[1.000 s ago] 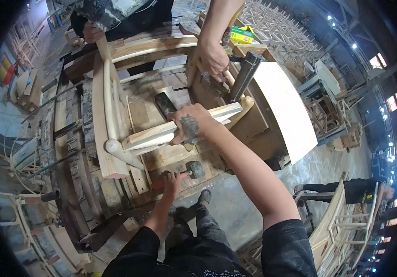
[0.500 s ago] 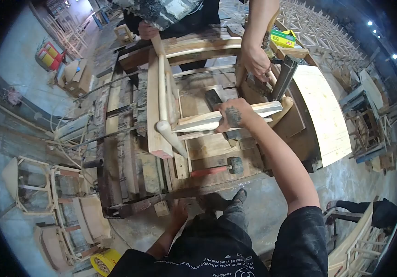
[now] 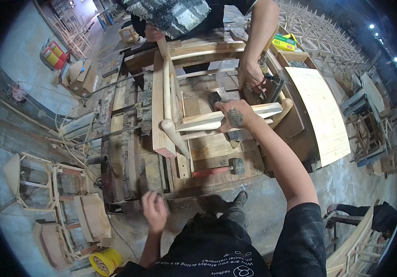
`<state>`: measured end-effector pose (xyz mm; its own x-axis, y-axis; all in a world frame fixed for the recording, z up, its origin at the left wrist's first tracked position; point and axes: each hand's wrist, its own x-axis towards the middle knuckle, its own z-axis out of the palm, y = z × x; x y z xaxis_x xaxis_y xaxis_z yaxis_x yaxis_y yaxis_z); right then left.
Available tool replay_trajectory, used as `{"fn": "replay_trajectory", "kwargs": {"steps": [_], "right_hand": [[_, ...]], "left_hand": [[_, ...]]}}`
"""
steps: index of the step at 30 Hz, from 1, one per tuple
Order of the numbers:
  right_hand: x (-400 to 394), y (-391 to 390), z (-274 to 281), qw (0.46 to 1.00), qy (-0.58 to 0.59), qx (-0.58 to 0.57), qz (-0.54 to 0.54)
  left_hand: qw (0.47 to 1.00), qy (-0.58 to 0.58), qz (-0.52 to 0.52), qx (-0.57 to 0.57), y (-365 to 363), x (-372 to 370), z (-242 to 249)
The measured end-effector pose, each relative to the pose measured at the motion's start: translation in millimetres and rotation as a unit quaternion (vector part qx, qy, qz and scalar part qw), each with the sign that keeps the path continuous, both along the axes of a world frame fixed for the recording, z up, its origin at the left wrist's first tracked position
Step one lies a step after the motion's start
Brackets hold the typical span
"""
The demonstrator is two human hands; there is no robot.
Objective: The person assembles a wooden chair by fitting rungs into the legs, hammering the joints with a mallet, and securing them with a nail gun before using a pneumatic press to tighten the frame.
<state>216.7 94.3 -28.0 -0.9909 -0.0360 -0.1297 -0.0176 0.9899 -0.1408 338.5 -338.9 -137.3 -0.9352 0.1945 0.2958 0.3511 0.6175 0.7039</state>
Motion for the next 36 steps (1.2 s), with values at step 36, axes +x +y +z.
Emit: {"fn": "replay_trajectory", "kwargs": {"steps": [36], "right_hand": [[3.6,2.8,-5.3,0.998,0.055,-0.009,0.021]], "left_hand": [[0.928,0.266,0.187,-0.180,-73.9,-64.7,29.5]]}}
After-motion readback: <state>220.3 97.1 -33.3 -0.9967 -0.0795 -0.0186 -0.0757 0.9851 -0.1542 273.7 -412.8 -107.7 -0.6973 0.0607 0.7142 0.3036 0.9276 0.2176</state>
